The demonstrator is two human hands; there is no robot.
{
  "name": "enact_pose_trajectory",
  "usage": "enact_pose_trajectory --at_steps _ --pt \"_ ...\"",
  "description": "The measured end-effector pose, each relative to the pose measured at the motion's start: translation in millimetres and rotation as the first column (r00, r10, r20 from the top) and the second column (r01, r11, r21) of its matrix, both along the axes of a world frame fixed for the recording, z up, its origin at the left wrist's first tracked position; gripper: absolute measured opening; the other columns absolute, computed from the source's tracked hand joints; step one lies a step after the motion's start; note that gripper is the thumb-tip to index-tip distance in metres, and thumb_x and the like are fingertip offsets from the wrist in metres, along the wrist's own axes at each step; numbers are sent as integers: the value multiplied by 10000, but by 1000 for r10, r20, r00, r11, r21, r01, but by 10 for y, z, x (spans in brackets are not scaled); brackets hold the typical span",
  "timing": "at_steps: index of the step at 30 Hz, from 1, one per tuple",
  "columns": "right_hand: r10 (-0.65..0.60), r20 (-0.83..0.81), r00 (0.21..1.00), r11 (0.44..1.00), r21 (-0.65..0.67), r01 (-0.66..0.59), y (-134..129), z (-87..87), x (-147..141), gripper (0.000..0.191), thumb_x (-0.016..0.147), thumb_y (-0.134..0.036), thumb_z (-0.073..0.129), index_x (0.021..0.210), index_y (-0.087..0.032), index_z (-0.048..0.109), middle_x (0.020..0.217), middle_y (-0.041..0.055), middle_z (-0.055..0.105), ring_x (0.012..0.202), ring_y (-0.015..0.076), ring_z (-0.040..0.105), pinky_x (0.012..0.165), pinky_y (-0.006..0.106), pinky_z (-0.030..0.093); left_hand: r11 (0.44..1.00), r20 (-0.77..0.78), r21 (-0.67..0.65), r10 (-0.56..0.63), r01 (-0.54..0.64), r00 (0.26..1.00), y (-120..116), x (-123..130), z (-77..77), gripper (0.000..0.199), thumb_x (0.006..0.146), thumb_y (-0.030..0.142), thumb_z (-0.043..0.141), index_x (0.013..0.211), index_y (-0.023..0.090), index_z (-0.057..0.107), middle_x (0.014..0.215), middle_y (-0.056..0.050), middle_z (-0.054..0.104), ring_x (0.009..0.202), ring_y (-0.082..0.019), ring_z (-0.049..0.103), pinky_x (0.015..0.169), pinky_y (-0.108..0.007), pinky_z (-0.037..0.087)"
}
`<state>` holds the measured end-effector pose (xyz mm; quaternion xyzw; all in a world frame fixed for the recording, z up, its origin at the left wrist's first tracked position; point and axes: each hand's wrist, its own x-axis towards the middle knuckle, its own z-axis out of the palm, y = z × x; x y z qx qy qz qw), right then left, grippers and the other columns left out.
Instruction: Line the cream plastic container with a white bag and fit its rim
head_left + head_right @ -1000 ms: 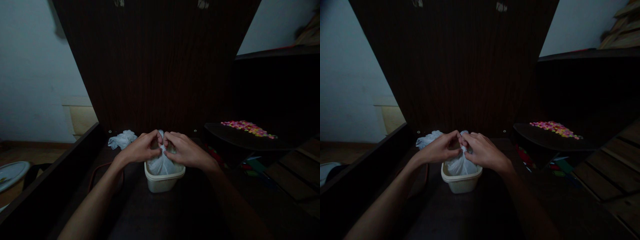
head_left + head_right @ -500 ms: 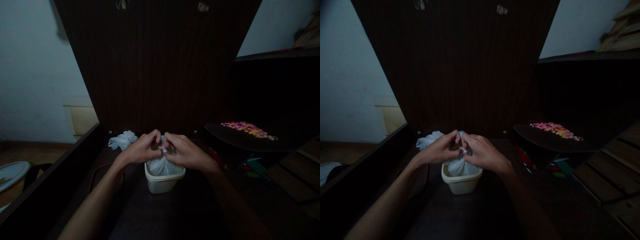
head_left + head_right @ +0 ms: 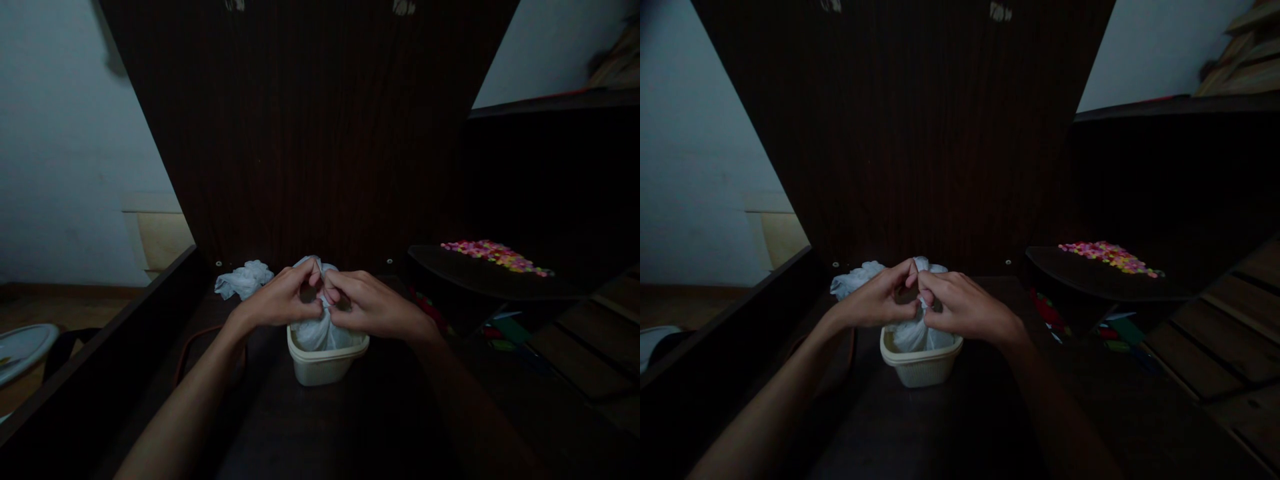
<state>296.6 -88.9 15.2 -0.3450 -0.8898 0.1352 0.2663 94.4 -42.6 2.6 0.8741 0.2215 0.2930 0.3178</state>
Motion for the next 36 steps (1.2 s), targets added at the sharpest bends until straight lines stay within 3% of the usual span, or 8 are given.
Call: enact_pose_trajectory --at_steps 5,9,14,19,25,30,36 --pt "6 2 1000 1000 -11 -6 -22 28 4 214 787 -85 563 771 -217 396 741 -45 485 662 112 437 605 254 282 999 78 -52 -10 14 997 31 5 -27 313 705 132 618 805 234 340 790 59 525 713 -112 459 623 -223 349" --pt "-37 -43 998 997 62 39 -40 23 -11 199 767 -71 587 823 -211 458 796 -32 520 691 117 458 635 245 321 992 166 -126 0 21 986 42 42 -52 310 737 176 632 804 235 336 793 55 512 725 -115 476 646 -230 384" --pt "-83 -36 996 988 127 87 -71 29 -64 204 757 -63 589 854 -206 479 837 -7 538 735 136 483 669 256 347 993 149 -111 53 -37 987 12 68 -30 318 757 196 656 816 235 346 768 58 493 682 -111 434 602 -231 346" --pt "-123 -2 992 986 110 122 -115 62 -96 194 782 -40 549 838 -206 465 774 -25 515 668 121 456 632 257 310 994 137 -96 62 -49 989 -9 46 6 326 768 202 664 820 237 344 759 61 504 683 -111 451 596 -227 346" --pt "-21 -32 999 996 90 24 -98 72 -21 188 819 -78 551 781 -213 426 755 -31 487 665 116 450 620 250 314 990 192 -134 58 -32 980 8 6 30 348 708 124 663 796 234 345 764 54 546 698 -110 486 616 -228 376" --pt "30 -125 992 1000 3 -30 -73 87 56 214 758 -60 601 770 -212 451 725 -52 484 619 98 436 569 228 315 975 257 -221 53 6 965 21 9 38 336 671 87 628 781 232 346 756 44 588 694 -110 511 618 -234 384" --pt "-98 -104 990 978 172 115 -124 101 -36 182 775 -106 656 834 -202 513 774 -30 528 684 119 480 631 241 353 939 308 -342 86 26 947 16 75 30 341 688 124 649 764 233 335 707 56 585 662 -111 549 605 -235 395"
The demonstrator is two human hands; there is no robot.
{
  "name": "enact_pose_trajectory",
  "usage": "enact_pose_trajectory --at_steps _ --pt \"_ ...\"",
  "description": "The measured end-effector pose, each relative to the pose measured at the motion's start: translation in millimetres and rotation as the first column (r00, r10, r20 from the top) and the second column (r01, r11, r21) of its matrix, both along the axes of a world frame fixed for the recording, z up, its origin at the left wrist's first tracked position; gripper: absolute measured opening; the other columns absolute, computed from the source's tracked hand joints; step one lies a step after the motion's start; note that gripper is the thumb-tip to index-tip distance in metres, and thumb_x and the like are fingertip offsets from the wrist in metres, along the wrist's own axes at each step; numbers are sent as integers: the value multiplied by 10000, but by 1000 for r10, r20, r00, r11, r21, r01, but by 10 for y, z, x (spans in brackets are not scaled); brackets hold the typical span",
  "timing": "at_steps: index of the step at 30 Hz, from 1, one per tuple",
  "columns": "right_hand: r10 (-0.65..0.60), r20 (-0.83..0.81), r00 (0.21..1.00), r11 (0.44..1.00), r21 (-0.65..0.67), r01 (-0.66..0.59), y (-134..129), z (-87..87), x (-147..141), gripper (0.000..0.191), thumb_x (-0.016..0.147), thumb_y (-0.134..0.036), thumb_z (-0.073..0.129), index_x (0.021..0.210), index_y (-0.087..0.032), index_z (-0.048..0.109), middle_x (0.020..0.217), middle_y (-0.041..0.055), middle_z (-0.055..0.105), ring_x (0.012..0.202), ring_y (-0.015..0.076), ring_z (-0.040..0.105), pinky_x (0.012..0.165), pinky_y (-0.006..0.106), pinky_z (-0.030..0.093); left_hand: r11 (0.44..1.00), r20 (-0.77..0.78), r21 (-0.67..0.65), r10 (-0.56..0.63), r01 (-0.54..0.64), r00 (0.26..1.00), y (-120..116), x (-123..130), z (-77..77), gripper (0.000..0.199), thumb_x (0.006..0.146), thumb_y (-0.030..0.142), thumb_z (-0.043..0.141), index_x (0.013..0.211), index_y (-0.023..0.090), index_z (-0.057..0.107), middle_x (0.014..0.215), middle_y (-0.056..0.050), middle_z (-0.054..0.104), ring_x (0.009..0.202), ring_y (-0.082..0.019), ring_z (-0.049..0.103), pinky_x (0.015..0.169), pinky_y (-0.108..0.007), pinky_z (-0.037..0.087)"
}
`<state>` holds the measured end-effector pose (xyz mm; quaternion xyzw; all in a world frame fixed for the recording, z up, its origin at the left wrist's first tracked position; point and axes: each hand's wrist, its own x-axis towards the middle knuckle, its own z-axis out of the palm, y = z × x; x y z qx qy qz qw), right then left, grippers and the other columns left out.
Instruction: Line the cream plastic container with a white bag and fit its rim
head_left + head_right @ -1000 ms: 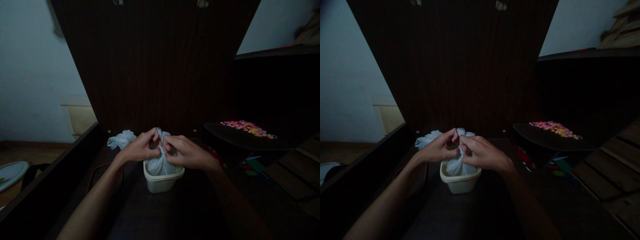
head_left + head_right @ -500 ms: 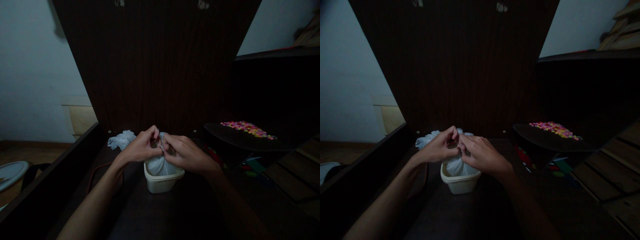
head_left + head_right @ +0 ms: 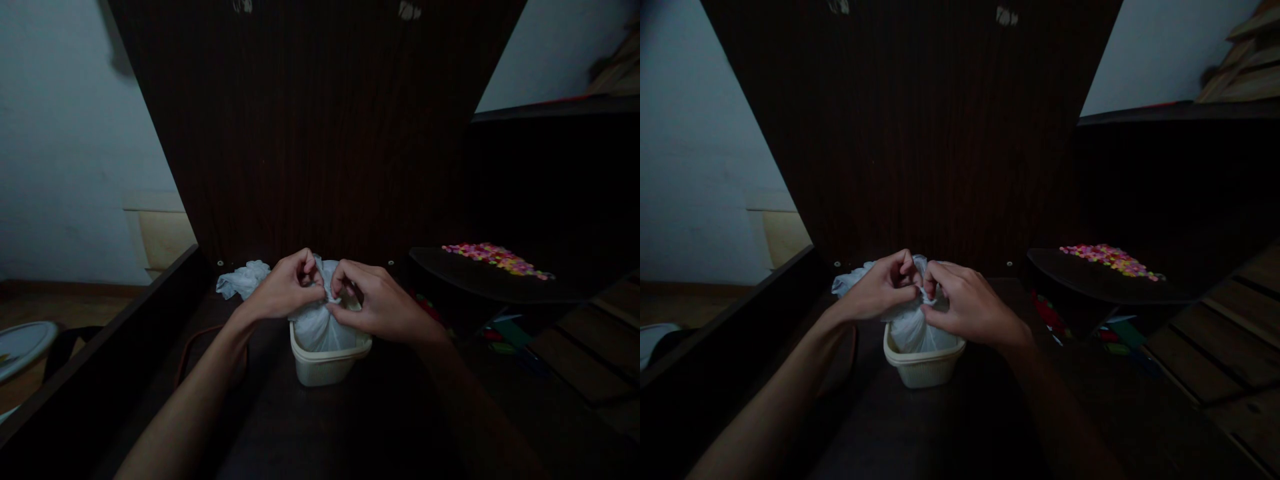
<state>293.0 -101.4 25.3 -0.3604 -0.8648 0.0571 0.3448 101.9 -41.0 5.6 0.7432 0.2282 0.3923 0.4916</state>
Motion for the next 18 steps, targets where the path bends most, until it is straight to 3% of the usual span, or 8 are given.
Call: enact_pose_trajectory --at_steps 5,10,14,18 --pt "-62 102 993 995 89 53 -45 -15 -78 148 818 -89 574 834 -207 486 809 3 543 725 145 495 650 264 340 1000 23 -21 17 -17 1000 -3 16 -14 344 709 168 664 755 235 329 664 75 552 600 -90 506 562 -218 375" --pt "39 66 997 999 -38 -36 -32 1 -23 176 797 -67 560 794 -210 459 761 -21 512 669 123 466 618 249 335 997 -19 64 52 -51 998 3 -7 -11 357 640 105 674 752 226 357 691 69 555 618 -82 485 560 -205 357" --pt "172 -17 985 969 -180 -172 30 13 81 200 756 -51 597 783 -211 478 693 -52 468 595 102 414 558 235 320 999 -17 34 21 -20 1000 45 -20 -19 355 629 95 654 746 226 346 716 45 615 612 -76 469 562 -203 345" --pt "91 -20 996 986 -137 -93 44 12 64 205 751 -73 656 793 -205 504 694 -55 466 617 107 436 591 242 340 999 15 -18 32 -31 999 67 3 -26 334 634 115 625 739 231 330 669 60 598 593 -76 477 551 -199 332"
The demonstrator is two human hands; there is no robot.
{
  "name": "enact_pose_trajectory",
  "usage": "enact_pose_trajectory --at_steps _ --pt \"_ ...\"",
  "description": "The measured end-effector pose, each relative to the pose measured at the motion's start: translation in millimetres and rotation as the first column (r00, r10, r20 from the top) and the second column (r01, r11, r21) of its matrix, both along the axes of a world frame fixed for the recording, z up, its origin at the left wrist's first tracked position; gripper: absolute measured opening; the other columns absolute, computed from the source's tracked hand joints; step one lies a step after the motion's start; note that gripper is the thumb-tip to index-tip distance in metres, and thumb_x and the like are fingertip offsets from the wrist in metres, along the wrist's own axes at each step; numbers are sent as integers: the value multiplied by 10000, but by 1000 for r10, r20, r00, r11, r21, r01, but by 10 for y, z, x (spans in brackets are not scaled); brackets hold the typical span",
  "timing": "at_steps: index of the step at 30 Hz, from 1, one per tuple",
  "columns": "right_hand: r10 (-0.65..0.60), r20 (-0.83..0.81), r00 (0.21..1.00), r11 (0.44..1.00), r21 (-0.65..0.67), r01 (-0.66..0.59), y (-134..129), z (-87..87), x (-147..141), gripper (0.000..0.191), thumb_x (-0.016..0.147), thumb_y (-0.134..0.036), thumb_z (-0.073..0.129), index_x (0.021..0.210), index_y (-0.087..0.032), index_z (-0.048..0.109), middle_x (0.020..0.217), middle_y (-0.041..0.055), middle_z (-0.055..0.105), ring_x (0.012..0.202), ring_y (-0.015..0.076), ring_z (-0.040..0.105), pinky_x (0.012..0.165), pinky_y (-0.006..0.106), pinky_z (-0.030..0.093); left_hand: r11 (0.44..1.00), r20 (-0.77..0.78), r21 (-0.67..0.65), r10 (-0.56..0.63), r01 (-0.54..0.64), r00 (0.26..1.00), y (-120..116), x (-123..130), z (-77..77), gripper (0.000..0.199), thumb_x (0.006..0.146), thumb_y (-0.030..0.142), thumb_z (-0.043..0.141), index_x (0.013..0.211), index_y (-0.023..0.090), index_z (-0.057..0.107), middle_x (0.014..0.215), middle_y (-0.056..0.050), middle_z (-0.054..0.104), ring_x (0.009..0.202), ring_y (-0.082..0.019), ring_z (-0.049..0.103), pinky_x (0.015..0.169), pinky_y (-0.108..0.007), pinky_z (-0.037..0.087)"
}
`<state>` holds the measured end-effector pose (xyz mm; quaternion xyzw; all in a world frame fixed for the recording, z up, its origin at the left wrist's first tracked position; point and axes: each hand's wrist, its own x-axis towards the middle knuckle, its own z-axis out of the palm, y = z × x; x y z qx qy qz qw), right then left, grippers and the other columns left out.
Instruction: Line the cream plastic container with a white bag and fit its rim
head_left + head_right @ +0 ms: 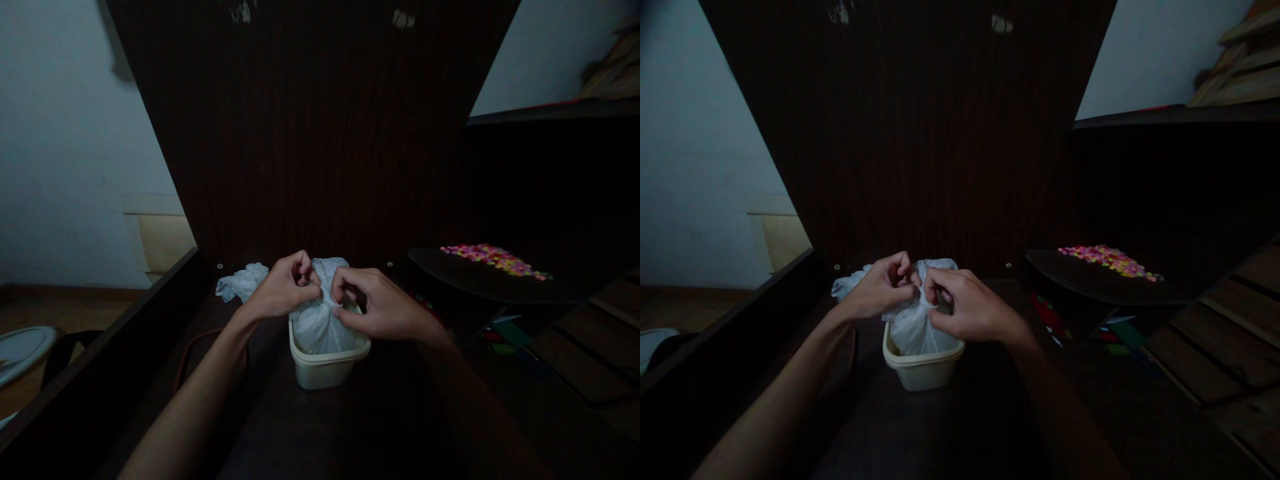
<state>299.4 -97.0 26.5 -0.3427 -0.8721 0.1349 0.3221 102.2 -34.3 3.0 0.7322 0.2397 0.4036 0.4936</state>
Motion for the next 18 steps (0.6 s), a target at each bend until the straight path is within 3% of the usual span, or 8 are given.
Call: enact_pose_trajectory --at_steps 6,13,18 --pt "-90 43 995 987 141 83 -49 -38 -158 183 826 -91 649 836 -198 501 831 4 561 765 150 504 702 277 379 998 -8 18 57 -57 998 -67 17 35 377 657 189 705 712 228 334 618 89 523 553 -63 428 521 -194 316" --pt "82 14 997 996 -42 -82 -59 38 8 172 813 -99 682 832 -201 545 763 -30 545 682 123 480 646 253 386 991 -17 128 28 -25 999 -39 -46 28 353 647 123 684 727 222 354 686 53 573 634 -84 495 585 -215 372" --pt "-20 13 1000 1000 10 20 -70 51 -34 227 761 -117 723 818 -204 521 780 -29 550 714 134 494 669 267 394 996 -18 81 29 -28 999 -54 -19 60 350 630 130 651 726 229 330 653 68 572 577 -64 404 544 -201 330"
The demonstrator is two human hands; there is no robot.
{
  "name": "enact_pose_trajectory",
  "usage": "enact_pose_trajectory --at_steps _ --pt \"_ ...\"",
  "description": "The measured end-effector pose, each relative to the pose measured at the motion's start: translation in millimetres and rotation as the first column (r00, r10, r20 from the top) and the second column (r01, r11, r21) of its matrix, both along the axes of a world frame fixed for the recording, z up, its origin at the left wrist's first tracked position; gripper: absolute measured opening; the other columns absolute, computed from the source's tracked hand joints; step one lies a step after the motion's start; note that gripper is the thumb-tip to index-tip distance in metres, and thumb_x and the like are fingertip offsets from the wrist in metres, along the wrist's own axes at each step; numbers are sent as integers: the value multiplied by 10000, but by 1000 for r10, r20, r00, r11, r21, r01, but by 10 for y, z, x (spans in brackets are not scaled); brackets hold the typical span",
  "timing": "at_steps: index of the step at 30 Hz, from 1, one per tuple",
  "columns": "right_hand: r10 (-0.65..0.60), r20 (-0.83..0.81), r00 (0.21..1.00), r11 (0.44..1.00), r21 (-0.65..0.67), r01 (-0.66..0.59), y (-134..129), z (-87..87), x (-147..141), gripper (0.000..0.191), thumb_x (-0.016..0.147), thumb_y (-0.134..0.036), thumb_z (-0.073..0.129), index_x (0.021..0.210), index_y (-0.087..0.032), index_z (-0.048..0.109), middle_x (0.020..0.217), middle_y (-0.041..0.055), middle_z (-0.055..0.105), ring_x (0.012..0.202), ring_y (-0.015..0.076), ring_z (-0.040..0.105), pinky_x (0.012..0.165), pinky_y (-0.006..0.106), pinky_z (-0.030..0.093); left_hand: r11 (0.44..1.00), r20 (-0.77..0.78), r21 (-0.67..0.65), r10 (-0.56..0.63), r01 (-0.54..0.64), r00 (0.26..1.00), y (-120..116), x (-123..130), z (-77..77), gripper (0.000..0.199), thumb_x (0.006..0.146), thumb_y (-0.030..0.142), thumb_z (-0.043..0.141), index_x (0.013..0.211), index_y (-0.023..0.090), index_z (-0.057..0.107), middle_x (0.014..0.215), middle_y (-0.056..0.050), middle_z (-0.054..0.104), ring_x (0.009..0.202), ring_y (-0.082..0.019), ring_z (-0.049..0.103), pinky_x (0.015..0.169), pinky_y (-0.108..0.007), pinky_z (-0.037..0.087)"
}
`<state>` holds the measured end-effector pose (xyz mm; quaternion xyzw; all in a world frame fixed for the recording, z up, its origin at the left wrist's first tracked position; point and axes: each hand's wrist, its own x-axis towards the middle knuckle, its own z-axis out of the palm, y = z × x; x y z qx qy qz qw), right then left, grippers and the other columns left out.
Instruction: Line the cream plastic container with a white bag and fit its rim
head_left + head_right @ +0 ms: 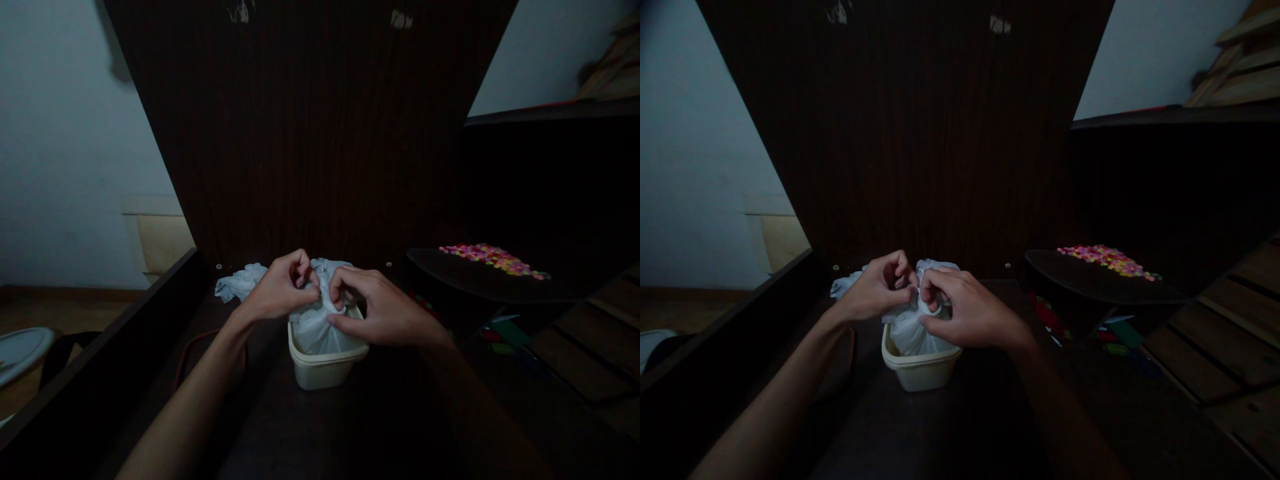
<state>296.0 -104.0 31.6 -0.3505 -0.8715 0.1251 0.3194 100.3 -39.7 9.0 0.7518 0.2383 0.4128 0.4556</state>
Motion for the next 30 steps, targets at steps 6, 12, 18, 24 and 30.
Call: enact_pose_trajectory --at_steps 6,12,18,24,30 --pt "-68 44 997 995 74 64 3 -75 -123 202 813 -81 681 863 -195 522 841 -5 554 793 148 520 710 274 393 999 21 29 17 -18 1000 -34 11 -9 350 641 129 682 717 221 353 630 94 499 570 -61 408 531 -197 311" --pt "102 36 994 991 -85 -99 -13 10 42 161 810 -113 704 839 -187 564 790 -31 540 707 114 481 648 238 378 998 -6 16 -62 62 998 -25 -34 -24 357 624 72 672 750 220 372 686 55 600 628 -82 478 579 -210 349" --pt "63 89 994 995 -82 -56 13 1 36 194 776 -163 742 817 -193 555 785 -26 541 710 127 487 647 248 379 998 -37 49 -39 41 999 -75 -12 -11 332 655 114 676 728 220 371 699 47 590 649 -100 529 596 -224 387" --pt "-94 137 986 994 63 86 -37 -45 -75 147 840 -96 643 847 -192 533 852 15 558 814 166 521 710 279 385 994 -42 112 -6 10 999 -94 -24 25 307 670 107 686 737 208 403 675 73 534 621 -80 488 577 -210 372" --pt "94 48 994 993 -70 -91 -19 24 78 159 823 -99 691 829 -186 557 829 -19 553 731 116 495 663 238 381 993 -43 97 -56 60 998 -55 -42 -13 337 641 48 657 727 215 378 696 54 600 646 -90 528 597 -216 397"
